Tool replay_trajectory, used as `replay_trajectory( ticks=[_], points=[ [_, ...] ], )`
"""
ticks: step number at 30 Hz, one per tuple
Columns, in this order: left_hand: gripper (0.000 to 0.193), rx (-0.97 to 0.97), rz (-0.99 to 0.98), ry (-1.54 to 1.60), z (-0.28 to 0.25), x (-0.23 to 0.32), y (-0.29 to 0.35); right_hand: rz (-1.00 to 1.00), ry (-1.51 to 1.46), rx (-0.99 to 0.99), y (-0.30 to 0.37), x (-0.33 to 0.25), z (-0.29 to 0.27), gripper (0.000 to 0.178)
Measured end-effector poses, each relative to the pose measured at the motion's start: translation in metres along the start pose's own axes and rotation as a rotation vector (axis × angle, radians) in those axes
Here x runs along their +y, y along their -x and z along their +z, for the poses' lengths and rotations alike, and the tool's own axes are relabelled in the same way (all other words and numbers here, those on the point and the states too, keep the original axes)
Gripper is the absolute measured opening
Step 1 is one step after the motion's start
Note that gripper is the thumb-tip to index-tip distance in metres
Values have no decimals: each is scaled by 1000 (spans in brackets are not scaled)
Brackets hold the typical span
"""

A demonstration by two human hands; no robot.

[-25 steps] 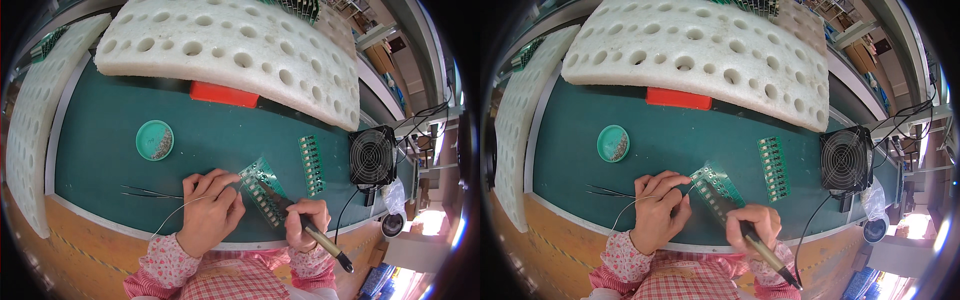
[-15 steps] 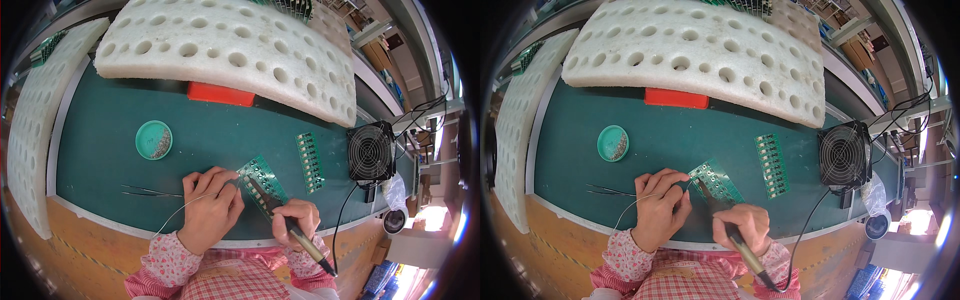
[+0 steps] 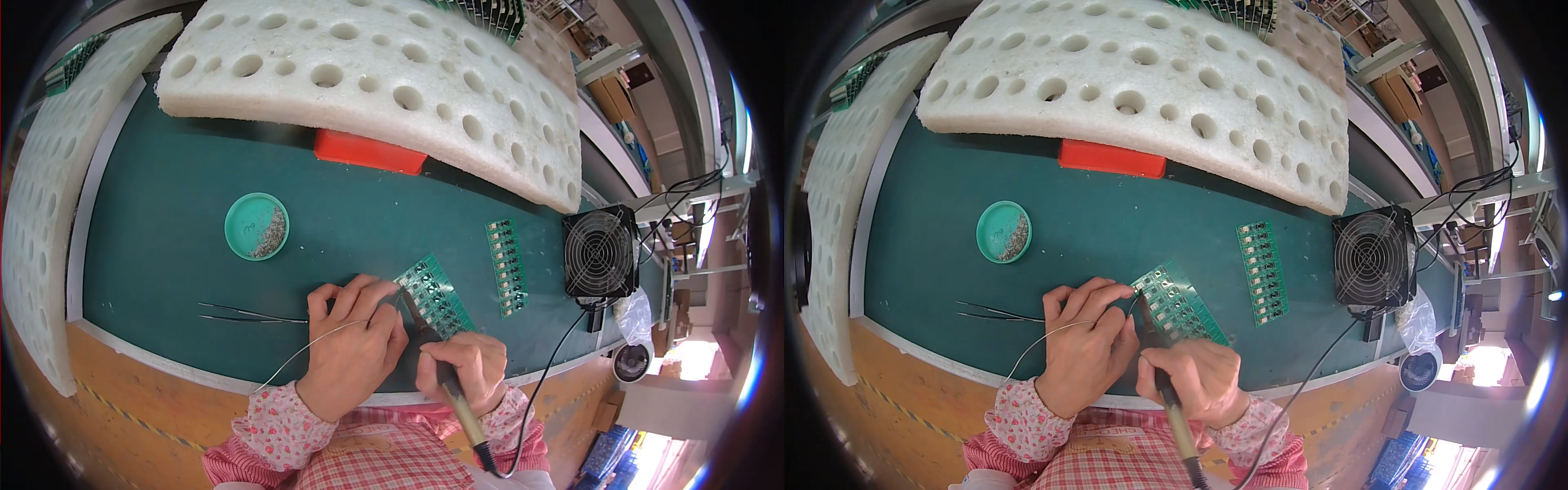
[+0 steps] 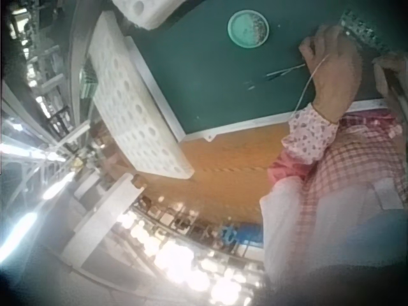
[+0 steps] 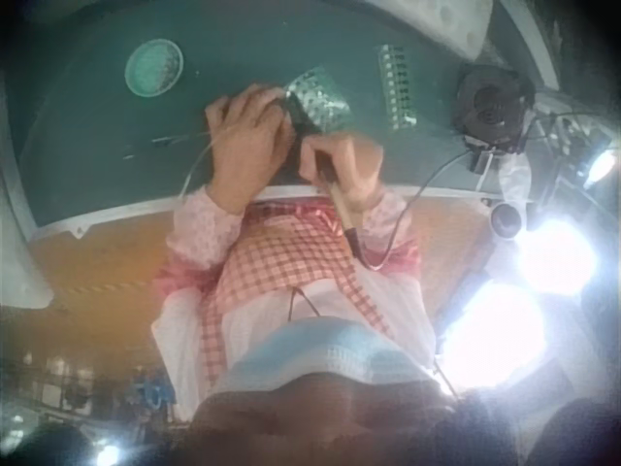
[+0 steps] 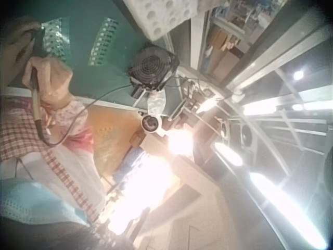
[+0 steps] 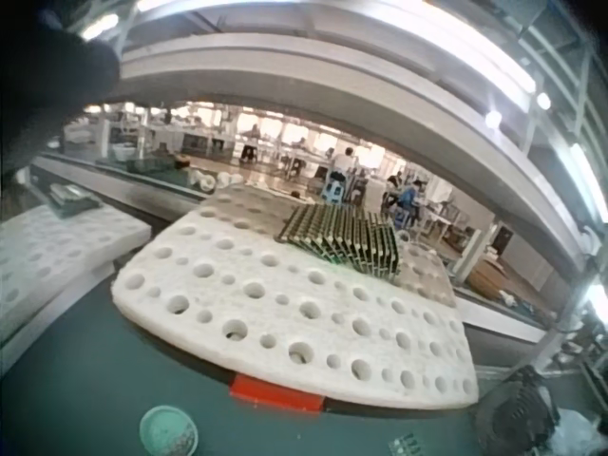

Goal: The person solders electronic components onto circuit board strips using a soldering iron and solder wire.

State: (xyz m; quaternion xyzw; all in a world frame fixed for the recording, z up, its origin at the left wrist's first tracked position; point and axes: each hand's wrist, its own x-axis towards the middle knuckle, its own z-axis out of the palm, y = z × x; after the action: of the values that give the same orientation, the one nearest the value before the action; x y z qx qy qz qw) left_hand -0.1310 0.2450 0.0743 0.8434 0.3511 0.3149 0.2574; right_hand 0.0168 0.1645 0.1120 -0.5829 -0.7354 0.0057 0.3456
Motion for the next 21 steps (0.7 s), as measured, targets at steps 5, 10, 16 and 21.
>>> replay_trajectory(
  ticks=[5,10,16,21],
  points=[
    [12,2,3,21,0,0,1,-3,65,-34,-2,-9,1,26],
    [12,-1,3,40,-3,-1,2,115,-43,130,5,-7,-11,27],
    [12,0,30,45,1,-1,0,317,167,57,46,-2,-25,37],
    [19,38,60,11,-2,-2,-1,472,348,-6,56,-11,-10,65]
  ],
)
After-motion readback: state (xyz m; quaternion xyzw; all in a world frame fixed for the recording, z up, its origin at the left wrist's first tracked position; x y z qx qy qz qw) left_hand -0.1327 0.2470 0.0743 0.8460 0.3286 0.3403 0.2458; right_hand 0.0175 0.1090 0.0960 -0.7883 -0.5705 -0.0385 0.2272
